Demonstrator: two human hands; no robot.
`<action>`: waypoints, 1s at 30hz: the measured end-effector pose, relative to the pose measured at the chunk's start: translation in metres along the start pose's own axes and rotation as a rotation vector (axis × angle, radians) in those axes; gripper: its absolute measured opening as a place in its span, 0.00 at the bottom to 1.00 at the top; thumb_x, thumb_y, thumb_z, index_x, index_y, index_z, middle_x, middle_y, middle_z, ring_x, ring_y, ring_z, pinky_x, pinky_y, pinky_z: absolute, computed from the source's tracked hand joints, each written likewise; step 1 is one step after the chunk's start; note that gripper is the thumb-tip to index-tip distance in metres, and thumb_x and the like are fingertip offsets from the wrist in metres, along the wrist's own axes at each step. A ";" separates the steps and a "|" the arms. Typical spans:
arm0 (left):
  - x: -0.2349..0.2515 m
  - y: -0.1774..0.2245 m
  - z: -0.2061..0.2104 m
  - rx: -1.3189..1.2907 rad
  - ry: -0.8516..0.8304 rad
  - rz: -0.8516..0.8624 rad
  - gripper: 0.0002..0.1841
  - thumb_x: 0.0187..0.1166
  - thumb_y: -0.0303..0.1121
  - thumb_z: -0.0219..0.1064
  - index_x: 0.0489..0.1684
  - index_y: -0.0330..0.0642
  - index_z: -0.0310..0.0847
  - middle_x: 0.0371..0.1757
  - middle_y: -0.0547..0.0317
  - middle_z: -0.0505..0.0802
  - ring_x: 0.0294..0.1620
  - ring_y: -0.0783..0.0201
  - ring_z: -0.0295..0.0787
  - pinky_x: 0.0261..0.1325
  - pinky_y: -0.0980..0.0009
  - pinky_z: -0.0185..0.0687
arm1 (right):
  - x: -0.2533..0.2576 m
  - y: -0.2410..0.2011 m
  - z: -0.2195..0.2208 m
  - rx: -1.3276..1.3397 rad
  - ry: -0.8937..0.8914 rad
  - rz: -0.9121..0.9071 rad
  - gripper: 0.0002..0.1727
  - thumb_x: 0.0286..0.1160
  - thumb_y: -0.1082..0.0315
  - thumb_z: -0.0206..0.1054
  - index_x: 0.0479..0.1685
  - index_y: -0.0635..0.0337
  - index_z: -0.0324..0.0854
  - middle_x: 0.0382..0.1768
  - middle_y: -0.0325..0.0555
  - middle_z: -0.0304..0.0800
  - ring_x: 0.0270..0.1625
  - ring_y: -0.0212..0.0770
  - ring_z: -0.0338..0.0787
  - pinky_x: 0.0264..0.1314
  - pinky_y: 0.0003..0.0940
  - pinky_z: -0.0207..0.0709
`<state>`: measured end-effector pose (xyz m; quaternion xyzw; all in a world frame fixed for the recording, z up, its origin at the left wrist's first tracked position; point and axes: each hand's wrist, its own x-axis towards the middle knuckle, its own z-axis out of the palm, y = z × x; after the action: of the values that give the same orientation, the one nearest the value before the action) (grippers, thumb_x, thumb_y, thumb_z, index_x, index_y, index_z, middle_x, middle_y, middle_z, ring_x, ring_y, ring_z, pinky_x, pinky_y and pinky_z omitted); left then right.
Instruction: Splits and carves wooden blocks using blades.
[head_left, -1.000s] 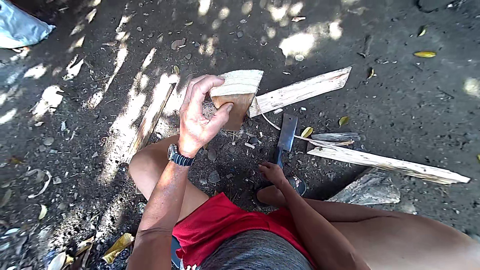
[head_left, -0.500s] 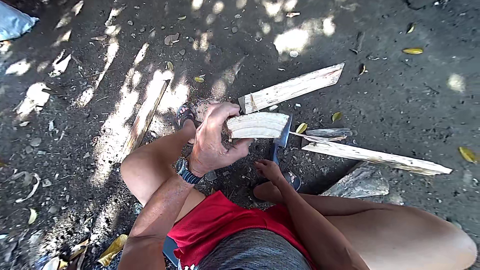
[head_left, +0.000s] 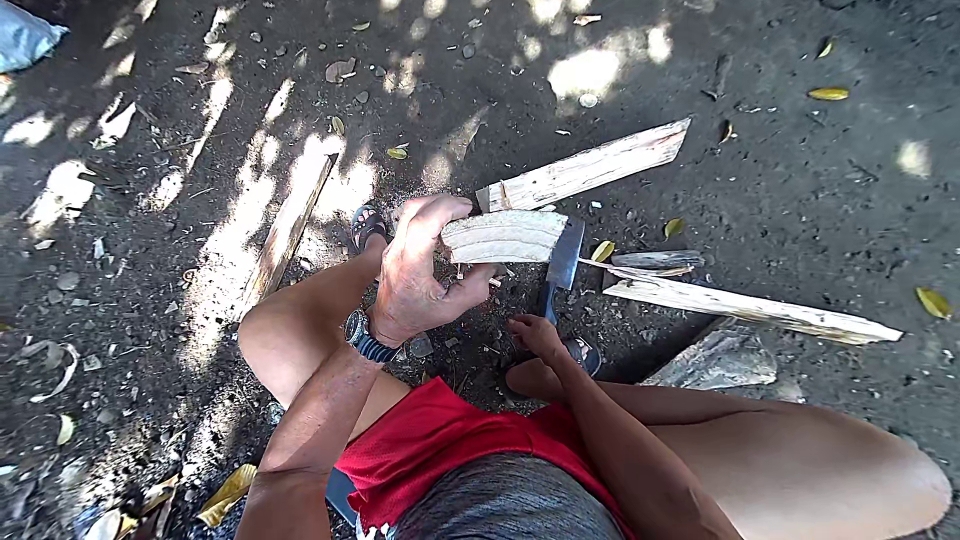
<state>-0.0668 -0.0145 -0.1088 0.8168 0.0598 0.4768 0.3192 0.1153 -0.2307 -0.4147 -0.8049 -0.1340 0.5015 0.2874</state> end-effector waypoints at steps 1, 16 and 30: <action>0.000 0.000 0.000 0.002 -0.001 0.005 0.30 0.57 0.30 0.82 0.60 0.31 0.77 0.56 0.46 0.86 0.60 0.57 0.85 0.63 0.64 0.86 | 0.001 0.000 0.000 -0.001 0.000 0.000 0.24 0.86 0.51 0.63 0.70 0.58 0.83 0.54 0.54 0.93 0.47 0.48 0.95 0.56 0.49 0.89; 0.015 -0.016 -0.023 0.080 0.034 0.090 0.23 0.64 0.30 0.79 0.58 0.33 0.83 0.60 0.44 0.89 0.66 0.54 0.85 0.69 0.59 0.83 | -0.001 -0.001 -0.001 -0.008 -0.006 -0.005 0.24 0.87 0.51 0.63 0.70 0.58 0.82 0.55 0.53 0.93 0.48 0.48 0.96 0.56 0.49 0.89; 0.021 -0.037 -0.066 0.053 0.070 -0.105 0.29 0.72 0.33 0.73 0.72 0.28 0.73 0.70 0.38 0.82 0.63 0.50 0.86 0.56 0.57 0.90 | 0.002 0.001 0.002 -0.044 -0.020 -0.008 0.25 0.87 0.51 0.62 0.71 0.58 0.82 0.55 0.54 0.93 0.49 0.49 0.95 0.57 0.50 0.88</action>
<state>-0.1017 0.0531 -0.0923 0.8034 0.1263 0.4861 0.3198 0.1143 -0.2298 -0.4182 -0.8055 -0.1513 0.5052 0.2702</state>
